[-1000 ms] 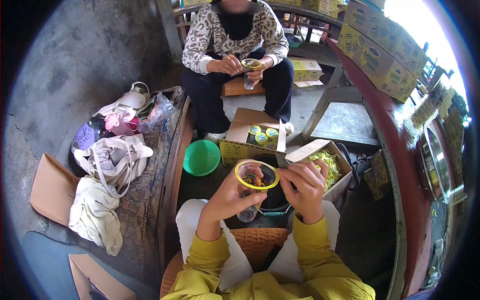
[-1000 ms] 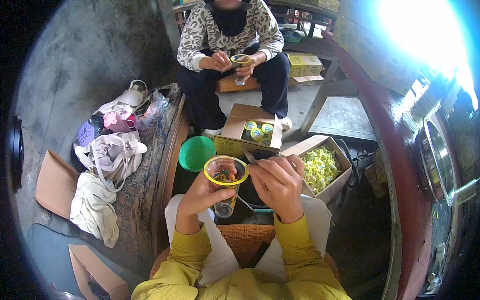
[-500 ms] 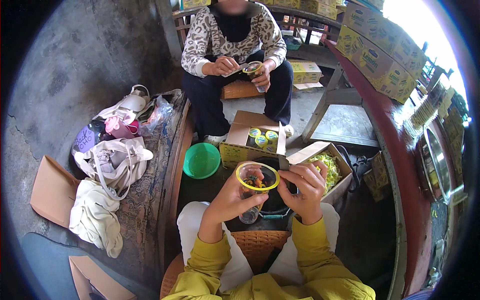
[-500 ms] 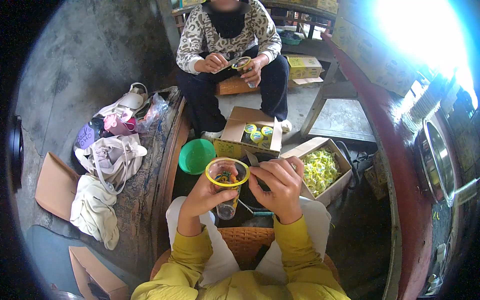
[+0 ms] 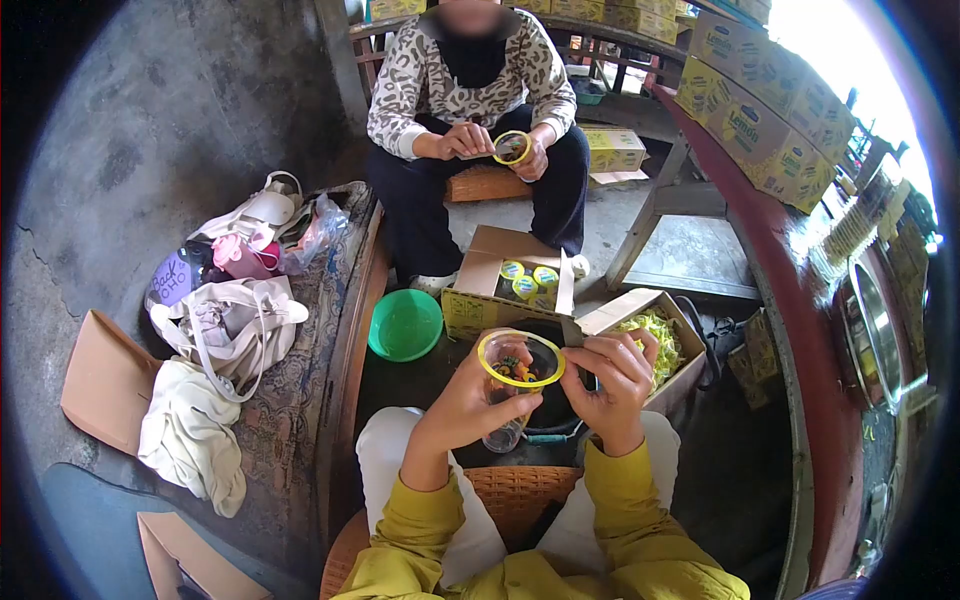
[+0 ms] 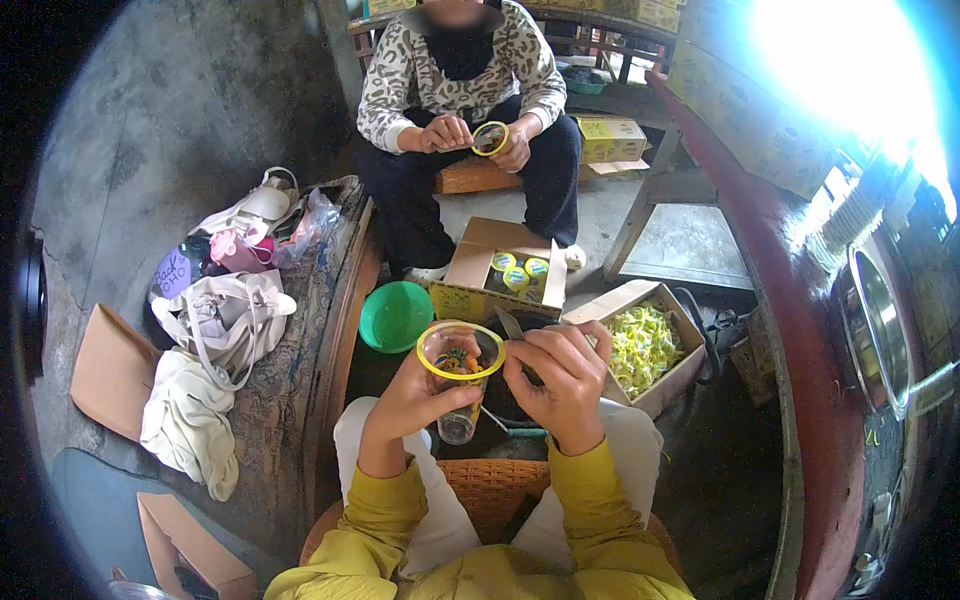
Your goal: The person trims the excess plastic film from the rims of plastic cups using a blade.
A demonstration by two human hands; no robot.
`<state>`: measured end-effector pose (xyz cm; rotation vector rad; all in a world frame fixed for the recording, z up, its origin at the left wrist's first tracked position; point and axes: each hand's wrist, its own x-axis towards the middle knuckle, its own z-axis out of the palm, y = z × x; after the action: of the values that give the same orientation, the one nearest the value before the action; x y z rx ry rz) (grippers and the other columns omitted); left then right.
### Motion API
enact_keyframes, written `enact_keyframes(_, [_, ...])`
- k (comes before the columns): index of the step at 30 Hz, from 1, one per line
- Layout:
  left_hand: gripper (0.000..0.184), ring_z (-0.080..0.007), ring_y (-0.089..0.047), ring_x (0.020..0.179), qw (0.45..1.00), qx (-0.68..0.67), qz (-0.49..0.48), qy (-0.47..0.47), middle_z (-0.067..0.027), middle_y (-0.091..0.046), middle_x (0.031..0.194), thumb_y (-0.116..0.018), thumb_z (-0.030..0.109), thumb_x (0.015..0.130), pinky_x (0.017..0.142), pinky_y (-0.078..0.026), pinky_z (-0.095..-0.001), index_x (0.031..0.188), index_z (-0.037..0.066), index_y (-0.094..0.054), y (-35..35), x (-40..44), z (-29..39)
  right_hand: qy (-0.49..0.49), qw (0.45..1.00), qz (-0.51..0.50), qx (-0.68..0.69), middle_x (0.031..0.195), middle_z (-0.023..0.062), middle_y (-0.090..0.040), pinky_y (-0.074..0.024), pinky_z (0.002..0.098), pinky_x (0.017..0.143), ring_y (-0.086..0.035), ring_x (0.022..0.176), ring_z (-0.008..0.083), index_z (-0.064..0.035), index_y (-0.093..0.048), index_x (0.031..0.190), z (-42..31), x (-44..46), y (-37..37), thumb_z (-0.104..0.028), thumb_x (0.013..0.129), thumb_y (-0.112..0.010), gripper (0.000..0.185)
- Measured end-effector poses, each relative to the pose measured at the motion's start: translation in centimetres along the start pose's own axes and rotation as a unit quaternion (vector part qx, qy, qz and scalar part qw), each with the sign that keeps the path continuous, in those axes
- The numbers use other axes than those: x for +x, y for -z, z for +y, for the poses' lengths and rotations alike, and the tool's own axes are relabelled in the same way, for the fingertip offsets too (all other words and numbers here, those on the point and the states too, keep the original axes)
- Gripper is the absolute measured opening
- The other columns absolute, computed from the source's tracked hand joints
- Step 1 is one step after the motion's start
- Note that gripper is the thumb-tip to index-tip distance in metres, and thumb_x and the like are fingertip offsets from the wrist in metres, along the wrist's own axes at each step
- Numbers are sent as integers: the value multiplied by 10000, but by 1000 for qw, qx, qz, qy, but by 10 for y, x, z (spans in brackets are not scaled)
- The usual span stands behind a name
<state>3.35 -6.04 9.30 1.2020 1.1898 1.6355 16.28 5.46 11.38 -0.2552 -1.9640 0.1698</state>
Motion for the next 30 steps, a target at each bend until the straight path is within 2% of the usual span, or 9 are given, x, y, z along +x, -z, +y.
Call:
enact_keyframes(3, [532, -117, -434, 878, 1000, -8, 8, -3, -36, -398, 976, -634, -25, 706, 621, -491, -229, 1151, 37, -348, -2, 0, 5, -22, 1000, 13, -13, 714, -8, -565, -352, 311, 704, -555, 638, 162, -110, -613, 673, -1, -2, -3, -52, 577, -683, 132])
enact_keyframes(6, [555, -110, -442, 937, 998, -42, 22, 41, -32, -429, 1010, -645, 2, 692, 757, -441, -234, 1166, 38, -359, -3, -2, 4, -42, 999, 14, -8, 710, -7, -564, -353, 314, 708, -552, 642, 167, -111, -612, 669, -1, -2, -3, -59, 586, -682, 120])
enact_keyframes(9, [543, -114, -435, 899, 1000, -11, 8, -5, -31, -402, 973, -645, -16, 699, 638, -479, -225, 1152, 44, -351, -2, 0, 2, -58, 998, 1, -6, 710, -4, -571, -349, 316, 716, -553, 654, 171, -107, -611, 668, -4, 0, -1, -65, 599, -678, 105])
enact_keyframes(12, [557, -113, -449, 926, 1000, -21, 14, 3, -35, -418, 1001, -665, -17, 677, 716, -463, -240, 1146, 48, -370, 0, 0, 3, -92, 995, -24, -34, 663, 16, -578, -336, 306, 707, -544, 631, 175, -85, -617, 648, 5, -3, -8, -75, 606, -698, 92])
enact_keyframes(15, [570, -117, -464, 947, 990, 65, 93, -80, -44, -435, 1043, -681, -23, 653, 778, -440, -253, 1138, 47, -389, 7, 3, 6, -122, 989, -50, -63, 653, 13, -588, -336, 311, 709, -541, 625, 183, -88, -614, 621, 22, -13, -18, -105, 629, -710, 98])
enact_keyframes(16, [581, -129, -474, 961, 986, 63, 121, -94, -55, -445, 1071, -694, -25, 635, 780, -439, -253, 1131, 43, -398, 10, 3, 3, -142, 986, -60, -62, 644, 33, -596, -340, 325, 727, -544, 636, 194, -73, -611, 578, 28, -19, -23, -178, 643, -717, 164])
enact_keyframes(19, [612, -143, -464, 996, 974, 70, 167, -135, -57, -452, 1069, -714, 8, 626, 853, -403, -270, 1141, 39, -385, 15, 3, 5, -178, 975, -107, -73, 618, 37, -592, -339, 352, 734, -540, 628, 202, -60, -598, 548, 49, -40, -38, -205, 671, -696, 213])
enact_keyframes(23, [623, -147, -455, 1014, 973, 61, 171, -140, -60, -455, 1069, -719, 23, 627, 879, -384, -275, 1148, 37, -379, 15, 2, 9, -183, 961, -177, -109, 617, 22, -601, -316, 398, 804, -562, 633, 206, -78, -622, 579, 86, -93, -70, -239, 649, -698, 191])
enact_keyframes(30, [663, -153, -467, 999, 965, 101, 189, -148, -64, -456, 1061, -737, 49, 618, 874, -386, -276, 1171, 37, -372, 18, -1, 6, -254, 940, -197, -117, 647, -7, -612, -291, 452, 867, -575, 637, 186, -112, -632, 599, 88, -125, -90, -307, 625, -710, 212])
